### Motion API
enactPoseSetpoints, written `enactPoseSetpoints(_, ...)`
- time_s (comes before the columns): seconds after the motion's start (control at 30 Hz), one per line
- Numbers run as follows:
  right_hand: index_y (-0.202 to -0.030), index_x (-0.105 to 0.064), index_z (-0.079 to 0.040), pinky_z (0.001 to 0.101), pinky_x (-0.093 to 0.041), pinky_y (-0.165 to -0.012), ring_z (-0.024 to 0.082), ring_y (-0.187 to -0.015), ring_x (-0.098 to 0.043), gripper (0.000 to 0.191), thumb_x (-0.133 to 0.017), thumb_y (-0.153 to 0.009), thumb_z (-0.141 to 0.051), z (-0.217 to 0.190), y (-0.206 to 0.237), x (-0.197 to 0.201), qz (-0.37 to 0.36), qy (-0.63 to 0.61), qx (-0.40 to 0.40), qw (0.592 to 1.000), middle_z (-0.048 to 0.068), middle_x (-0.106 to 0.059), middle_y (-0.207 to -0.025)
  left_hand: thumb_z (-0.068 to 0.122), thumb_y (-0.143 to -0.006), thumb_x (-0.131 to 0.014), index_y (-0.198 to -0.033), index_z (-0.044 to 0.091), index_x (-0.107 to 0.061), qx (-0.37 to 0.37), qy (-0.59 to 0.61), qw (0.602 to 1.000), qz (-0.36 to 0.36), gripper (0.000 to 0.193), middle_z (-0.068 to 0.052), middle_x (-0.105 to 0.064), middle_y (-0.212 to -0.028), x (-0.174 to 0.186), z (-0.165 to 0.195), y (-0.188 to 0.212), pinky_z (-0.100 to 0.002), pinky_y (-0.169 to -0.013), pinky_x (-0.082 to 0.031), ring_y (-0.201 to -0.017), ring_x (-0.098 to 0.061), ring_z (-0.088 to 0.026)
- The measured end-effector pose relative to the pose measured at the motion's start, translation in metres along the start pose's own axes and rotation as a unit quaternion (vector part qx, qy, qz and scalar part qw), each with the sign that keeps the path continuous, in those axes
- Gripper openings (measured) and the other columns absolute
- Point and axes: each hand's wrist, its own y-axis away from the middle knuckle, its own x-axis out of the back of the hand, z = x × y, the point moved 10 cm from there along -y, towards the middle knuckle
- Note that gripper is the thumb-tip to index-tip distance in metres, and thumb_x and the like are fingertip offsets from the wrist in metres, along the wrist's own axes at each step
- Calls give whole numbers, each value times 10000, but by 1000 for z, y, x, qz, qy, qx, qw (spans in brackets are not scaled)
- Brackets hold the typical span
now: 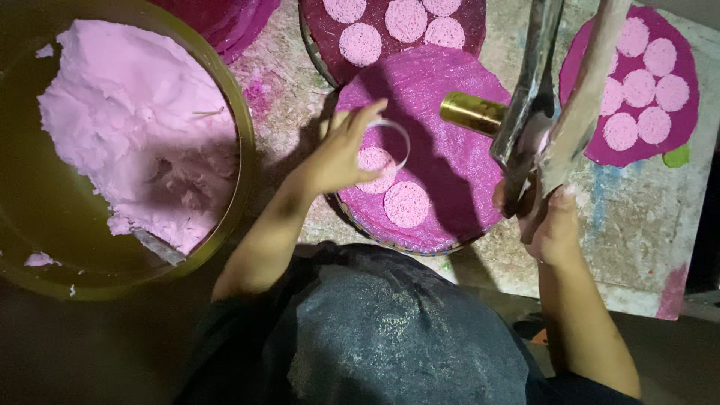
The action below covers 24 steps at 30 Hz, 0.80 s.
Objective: The person scoops pink paste from a large basin into a handheld wooden mold, presses it, and releases the formed round disc onto pink circular boards laid out on the worktable. They repeat this fill-press-release cycle, occasionally repositioning the boards and clearing excess paste from the mold.
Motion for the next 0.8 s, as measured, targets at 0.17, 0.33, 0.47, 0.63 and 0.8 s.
enactPoseSetpoints(0.17, -1397, -449, -60, 338, -430, -701, 178, -888, -561, 864, -485, -963, -807, 12, 2, 3, -3, -17, -6, 1000, 77, -582, -1054, 344, -702, -926, -1592, 185, -167, -15, -65, 996, 61, 1181, -192, -330, -1595, 18, -4, -43, -582, -1216, -75, -1502, -211, -357)
enactPoseSetpoints(0.33, -1344, -525, -46, 309, -419, -652, 151, -819, -558, 822, -428, -986, -780, 27, 2, 13, -9, 19, -27, 999, 64, -617, -980, 452, -847, -860, -1568, 130, -208, -34, -72, 994, 74, 1025, -253, -292, -1586, 19, 7, -51, -584, -1176, -59, -1497, -160, -394)
enactPoseSetpoints(0.47, -1098, -637, -2, 339, -485, -611, 175, -717, -609, 778, -331, -1032, -714, 61, -21, 8, -90, 162, -164, 969, 92, -656, -844, 672, -865, -575, -1549, 162, -381, -43, 497, 866, 28, 875, -79, -512, -1556, 26, 20, -54, -482, -1227, -269, -1490, -415, -254)
enactPoseSetpoints(0.63, -1045, -649, -50, 341, -584, -610, 157, -670, -652, 714, -250, -992, -639, 70, -53, -39, -275, 190, -318, 888, 60, -672, -785, 795, -1015, -345, -1104, 96, -653, -287, 845, 450, -26, 769, -40, -658, -976, 75, 59, -56, -410, -1007, -492, -988, -628, -220)
enactPoseSetpoints(0.8, -1014, -667, 21, 361, -530, -613, 174, -629, -603, 731, -308, -1043, -614, 23, -109, -56, -201, 358, -272, 870, 74, -619, -717, 746, -967, -407, -771, 178, -493, -217, 864, 440, 117, 608, 31, -521, -716, 96, 18, -73, -353, -831, -454, -698, -517, -143)
